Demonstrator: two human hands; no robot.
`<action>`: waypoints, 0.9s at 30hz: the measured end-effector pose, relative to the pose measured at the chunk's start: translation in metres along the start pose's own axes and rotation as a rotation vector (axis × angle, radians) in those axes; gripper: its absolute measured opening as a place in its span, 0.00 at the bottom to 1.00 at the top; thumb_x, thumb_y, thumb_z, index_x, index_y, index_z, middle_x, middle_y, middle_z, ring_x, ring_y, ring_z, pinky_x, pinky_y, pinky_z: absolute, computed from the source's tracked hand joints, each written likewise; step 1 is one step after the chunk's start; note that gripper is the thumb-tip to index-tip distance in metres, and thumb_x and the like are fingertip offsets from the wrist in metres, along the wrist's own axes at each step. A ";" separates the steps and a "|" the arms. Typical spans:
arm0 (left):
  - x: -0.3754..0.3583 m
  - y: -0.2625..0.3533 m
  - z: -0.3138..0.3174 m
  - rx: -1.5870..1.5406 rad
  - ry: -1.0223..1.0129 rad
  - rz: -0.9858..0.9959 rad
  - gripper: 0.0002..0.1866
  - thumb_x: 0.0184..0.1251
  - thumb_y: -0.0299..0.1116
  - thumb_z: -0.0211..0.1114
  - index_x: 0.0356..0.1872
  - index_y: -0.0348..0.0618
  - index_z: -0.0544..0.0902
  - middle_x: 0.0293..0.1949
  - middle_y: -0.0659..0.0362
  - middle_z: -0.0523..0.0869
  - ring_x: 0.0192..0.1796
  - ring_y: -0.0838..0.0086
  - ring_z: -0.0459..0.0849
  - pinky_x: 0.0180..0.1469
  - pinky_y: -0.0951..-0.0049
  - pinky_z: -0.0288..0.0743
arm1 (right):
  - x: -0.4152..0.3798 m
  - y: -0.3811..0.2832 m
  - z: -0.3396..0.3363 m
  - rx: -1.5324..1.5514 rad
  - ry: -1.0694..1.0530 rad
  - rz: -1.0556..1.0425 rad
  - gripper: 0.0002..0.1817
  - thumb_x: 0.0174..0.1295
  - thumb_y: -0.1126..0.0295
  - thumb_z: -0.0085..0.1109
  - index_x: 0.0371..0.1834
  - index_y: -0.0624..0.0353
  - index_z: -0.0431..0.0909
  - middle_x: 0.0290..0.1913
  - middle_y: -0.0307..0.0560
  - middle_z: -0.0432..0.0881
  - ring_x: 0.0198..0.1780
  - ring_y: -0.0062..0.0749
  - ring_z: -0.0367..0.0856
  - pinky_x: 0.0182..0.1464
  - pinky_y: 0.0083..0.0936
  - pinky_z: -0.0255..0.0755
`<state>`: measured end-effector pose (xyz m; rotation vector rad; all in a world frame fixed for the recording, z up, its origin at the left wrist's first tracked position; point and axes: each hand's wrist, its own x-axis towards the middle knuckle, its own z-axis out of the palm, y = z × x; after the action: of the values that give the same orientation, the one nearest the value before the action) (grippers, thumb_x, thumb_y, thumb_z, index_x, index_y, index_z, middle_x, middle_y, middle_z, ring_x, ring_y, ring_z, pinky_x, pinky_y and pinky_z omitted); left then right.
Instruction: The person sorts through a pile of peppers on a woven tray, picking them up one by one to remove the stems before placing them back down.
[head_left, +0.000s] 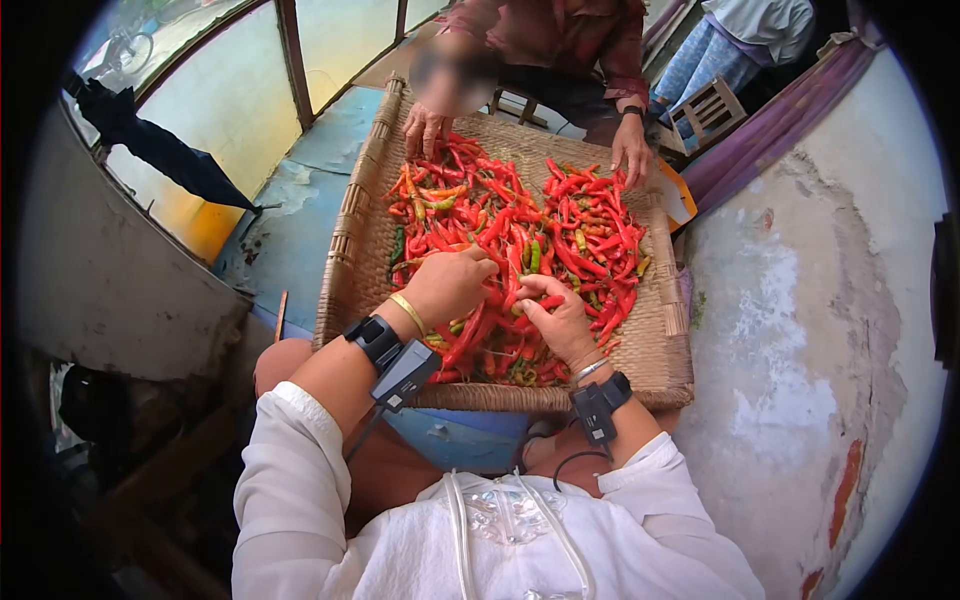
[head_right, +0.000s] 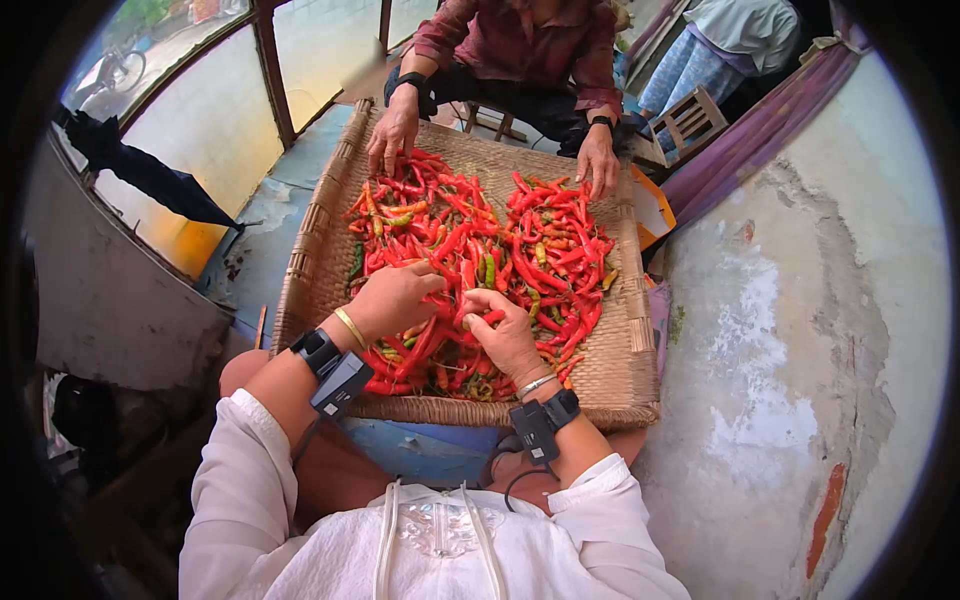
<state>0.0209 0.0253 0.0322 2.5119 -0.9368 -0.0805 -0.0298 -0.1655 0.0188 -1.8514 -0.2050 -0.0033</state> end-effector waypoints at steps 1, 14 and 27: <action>0.000 0.002 0.003 -0.182 0.157 0.124 0.16 0.48 0.34 0.63 0.41 0.42 0.76 0.41 0.54 0.77 0.40 0.59 0.79 0.41 0.62 0.73 | -0.002 -0.001 -0.001 -0.009 0.003 -0.001 0.12 0.55 0.80 0.49 0.43 0.63 0.73 0.34 0.44 0.79 0.35 0.26 0.78 0.42 0.20 0.72; 0.001 0.002 0.020 -0.488 -0.012 0.259 0.20 0.51 0.33 0.64 0.47 0.42 0.74 0.31 0.54 0.81 0.36 0.63 0.80 0.40 0.68 0.73 | -0.015 -0.006 -0.016 0.876 -0.291 0.303 0.10 0.60 0.72 0.48 0.44 0.63 0.71 0.39 0.48 0.77 0.37 0.28 0.79 0.36 0.25 0.78; 0.000 0.047 0.010 -0.871 -0.435 -0.170 0.16 0.54 0.37 0.64 0.41 0.39 0.77 0.25 0.54 0.79 0.28 0.66 0.81 0.32 0.71 0.73 | -0.038 -0.004 -0.033 0.699 -0.109 0.172 0.17 0.64 0.62 0.46 0.46 0.65 0.71 0.42 0.43 0.75 0.47 0.25 0.74 0.49 0.20 0.67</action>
<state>-0.0096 -0.0101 0.0438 1.7576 -0.6274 -0.9079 -0.0644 -0.2009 0.0279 -1.1660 -0.1011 0.2587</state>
